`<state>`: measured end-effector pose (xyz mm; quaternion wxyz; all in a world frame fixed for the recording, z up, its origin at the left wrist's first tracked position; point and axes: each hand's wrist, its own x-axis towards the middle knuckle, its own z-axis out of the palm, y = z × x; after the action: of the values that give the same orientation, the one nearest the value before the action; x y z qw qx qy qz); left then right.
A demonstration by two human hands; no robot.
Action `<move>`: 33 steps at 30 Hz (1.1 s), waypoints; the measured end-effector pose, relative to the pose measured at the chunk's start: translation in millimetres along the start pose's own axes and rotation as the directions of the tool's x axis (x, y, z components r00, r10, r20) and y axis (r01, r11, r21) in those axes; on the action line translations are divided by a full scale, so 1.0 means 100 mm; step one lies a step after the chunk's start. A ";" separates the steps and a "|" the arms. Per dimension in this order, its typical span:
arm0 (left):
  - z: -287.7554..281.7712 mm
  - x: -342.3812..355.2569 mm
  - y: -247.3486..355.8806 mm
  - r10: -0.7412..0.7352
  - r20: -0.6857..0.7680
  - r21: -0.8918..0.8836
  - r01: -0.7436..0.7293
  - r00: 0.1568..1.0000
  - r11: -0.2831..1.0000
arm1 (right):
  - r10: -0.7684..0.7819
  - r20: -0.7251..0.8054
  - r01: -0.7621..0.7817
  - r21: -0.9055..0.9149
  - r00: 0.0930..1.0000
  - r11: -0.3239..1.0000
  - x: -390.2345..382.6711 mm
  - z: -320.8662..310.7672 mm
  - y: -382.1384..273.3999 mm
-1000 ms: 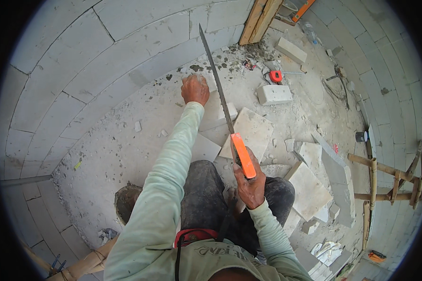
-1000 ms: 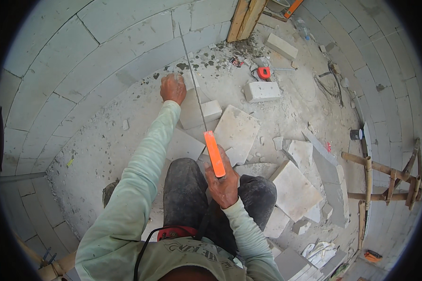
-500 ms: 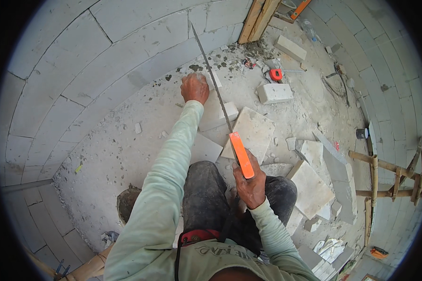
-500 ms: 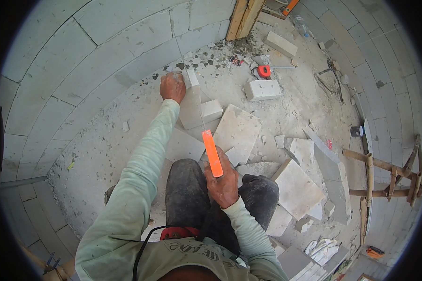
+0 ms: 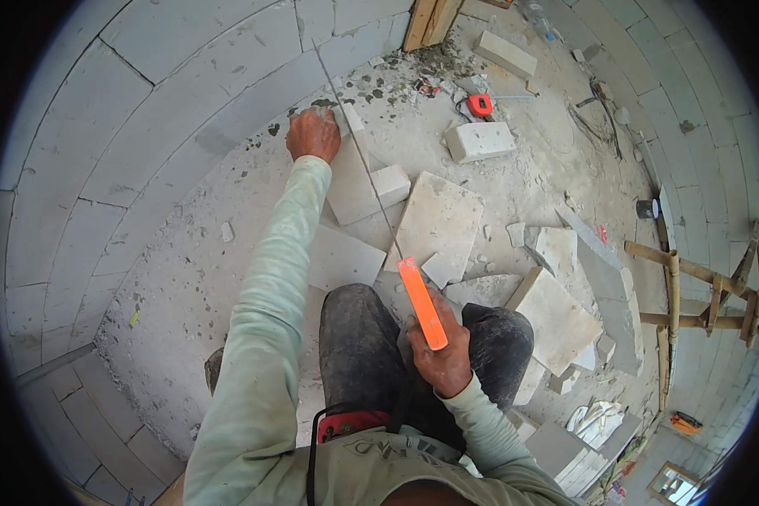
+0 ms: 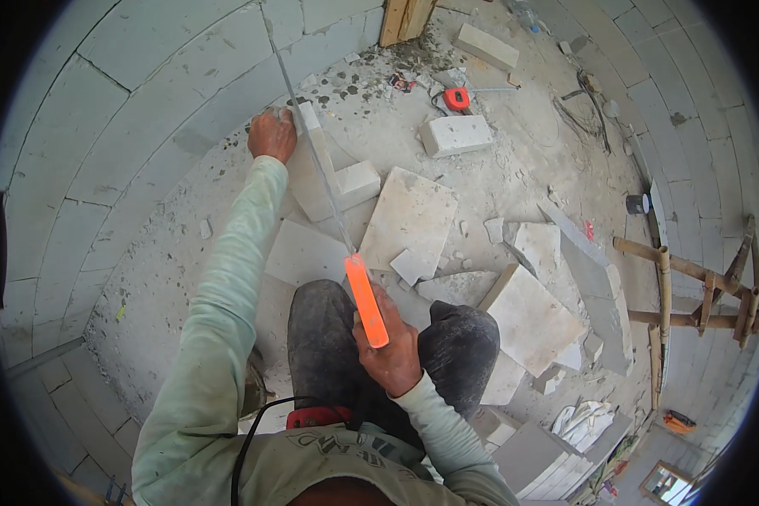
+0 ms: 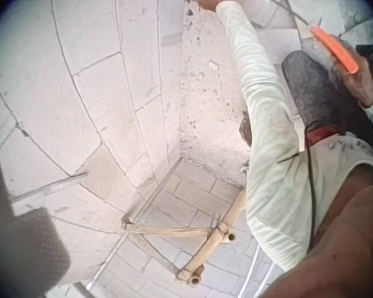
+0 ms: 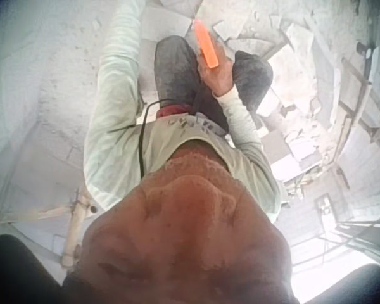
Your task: The person fits a white stone block into a gap in a partially constructed wall, then sits on the ground and uses a hand saw to cut a line into another stone block.
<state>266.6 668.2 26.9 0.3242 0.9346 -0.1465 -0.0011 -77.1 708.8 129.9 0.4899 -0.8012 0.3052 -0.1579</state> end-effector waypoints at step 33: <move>0.00 0.22 -0.07 -0.009 -0.007 0.095 0.010 1.000 0.995 | 0.042 0.052 -0.045 0.058 0.998 0.997 -0.61 -0.20 0.20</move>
<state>289.3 667.4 25.3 0.2800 0.9496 -0.1409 0.0074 -141.8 727.7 124.7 0.5241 -0.7835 0.3050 -0.1357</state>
